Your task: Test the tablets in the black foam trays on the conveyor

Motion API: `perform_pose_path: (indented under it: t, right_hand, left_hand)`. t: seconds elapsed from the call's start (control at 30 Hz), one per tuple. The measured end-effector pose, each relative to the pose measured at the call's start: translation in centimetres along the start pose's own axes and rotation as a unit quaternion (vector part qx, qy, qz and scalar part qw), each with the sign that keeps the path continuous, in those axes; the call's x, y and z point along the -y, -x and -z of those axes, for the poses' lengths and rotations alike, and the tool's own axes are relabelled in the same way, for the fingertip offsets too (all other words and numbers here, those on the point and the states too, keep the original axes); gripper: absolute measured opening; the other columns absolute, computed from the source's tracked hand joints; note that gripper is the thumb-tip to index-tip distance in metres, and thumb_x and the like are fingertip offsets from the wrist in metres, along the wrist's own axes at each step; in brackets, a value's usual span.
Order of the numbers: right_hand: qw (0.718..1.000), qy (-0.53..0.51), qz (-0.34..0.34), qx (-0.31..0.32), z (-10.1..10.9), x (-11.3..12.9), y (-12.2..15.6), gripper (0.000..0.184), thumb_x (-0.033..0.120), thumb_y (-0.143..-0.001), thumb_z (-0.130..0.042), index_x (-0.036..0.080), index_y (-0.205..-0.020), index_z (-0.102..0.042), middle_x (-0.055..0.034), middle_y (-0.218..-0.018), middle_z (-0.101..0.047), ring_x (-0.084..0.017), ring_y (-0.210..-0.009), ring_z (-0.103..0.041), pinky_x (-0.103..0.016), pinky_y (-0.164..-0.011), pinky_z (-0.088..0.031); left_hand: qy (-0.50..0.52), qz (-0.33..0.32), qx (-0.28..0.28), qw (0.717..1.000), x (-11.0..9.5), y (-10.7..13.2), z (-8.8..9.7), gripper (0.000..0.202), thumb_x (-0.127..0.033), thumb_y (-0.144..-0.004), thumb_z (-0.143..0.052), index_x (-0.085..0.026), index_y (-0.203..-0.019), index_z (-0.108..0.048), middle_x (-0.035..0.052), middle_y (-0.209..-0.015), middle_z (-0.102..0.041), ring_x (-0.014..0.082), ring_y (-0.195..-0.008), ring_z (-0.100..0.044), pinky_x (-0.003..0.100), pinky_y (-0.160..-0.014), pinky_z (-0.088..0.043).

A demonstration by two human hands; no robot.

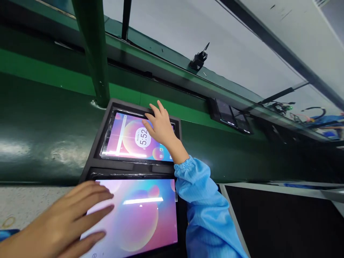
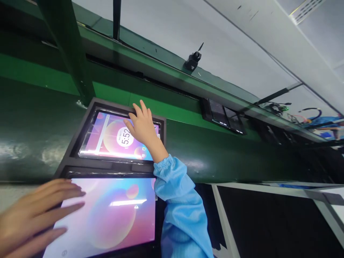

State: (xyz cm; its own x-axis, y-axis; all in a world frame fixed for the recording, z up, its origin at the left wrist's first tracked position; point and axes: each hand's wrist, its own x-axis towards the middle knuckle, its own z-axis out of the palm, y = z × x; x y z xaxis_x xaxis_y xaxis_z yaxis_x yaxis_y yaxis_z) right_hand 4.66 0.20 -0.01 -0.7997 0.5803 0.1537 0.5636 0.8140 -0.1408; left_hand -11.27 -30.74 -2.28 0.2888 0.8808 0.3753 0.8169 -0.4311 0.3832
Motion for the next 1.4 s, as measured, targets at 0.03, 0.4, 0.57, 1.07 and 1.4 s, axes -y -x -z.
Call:
perform_pose_path:
  t: [0.03,0.4,0.57,1.07,1.4]
  right_hand:
    - [1.0,0.002,0.0,0.003,-0.1,0.0,-0.2,0.044,0.043,-0.104,-0.04,0.014,-0.115,-0.07,-0.0178,-0.157,-0.039,-0.039,-0.154,-0.014,-0.066,-0.119,-0.022]
    - [0.996,-0.083,-0.034,0.018,0.0,-0.1,-1.6,0.055,0.055,-0.104,-0.033,0.013,-0.087,-0.066,-0.019,-0.153,-0.045,-0.035,-0.155,-0.013,-0.062,-0.121,-0.019]
    - [0.992,-0.107,-0.028,-0.053,5.4,1.5,-0.1,0.057,0.058,-0.104,-0.026,0.018,-0.087,-0.063,-0.0149,-0.145,-0.054,-0.033,-0.153,-0.021,-0.065,-0.12,-0.018]
    - [0.995,-0.08,0.015,-0.056,10.9,5.1,3.8,0.057,0.059,-0.104,-0.021,0.02,-0.096,-0.061,-0.0106,-0.137,-0.058,-0.033,-0.149,-0.03,-0.066,-0.122,-0.007]
    - [0.994,-0.095,0.003,-0.055,10.6,5.4,4.2,0.05,0.058,-0.104,-0.028,0.019,-0.095,-0.059,-0.0108,-0.127,-0.06,-0.032,-0.149,-0.029,-0.065,-0.122,-0.01]
  left_hand:
    - [-0.021,-0.016,-0.002,1.0,1.0,-0.6,0.3,0.03,-0.039,-0.094,-0.056,-0.03,-0.121,-0.065,-0.0017,-0.121,-0.07,0.0204,-0.114,-0.062,0.032,-0.107,-0.045]
    - [-0.229,-0.004,-0.019,0.973,0.4,-3.2,-2.2,0.034,-0.02,-0.096,-0.046,0.002,-0.115,-0.064,0.02,-0.104,-0.067,0.0318,-0.097,-0.061,0.047,-0.093,-0.044]
    - [-0.201,0.034,0.024,0.979,0.2,-3.5,-2.0,0.034,-0.025,-0.098,-0.044,-0.002,-0.116,-0.062,0.0175,-0.105,-0.062,0.0315,-0.098,-0.057,0.045,-0.088,-0.041]
    - [-0.146,0.078,0.033,0.986,-0.8,-5.9,0.5,0.027,-0.04,-0.098,-0.046,-0.016,-0.086,-0.051,0.0051,-0.081,-0.049,0.0233,-0.076,-0.048,0.038,-0.068,-0.036]
    - [-0.158,-0.013,0.049,0.986,-0.1,-3.0,0.6,0.072,-0.063,-0.078,-0.068,-0.006,-0.12,-0.055,0.0166,-0.114,-0.06,0.0336,-0.104,-0.056,0.044,-0.093,-0.041]
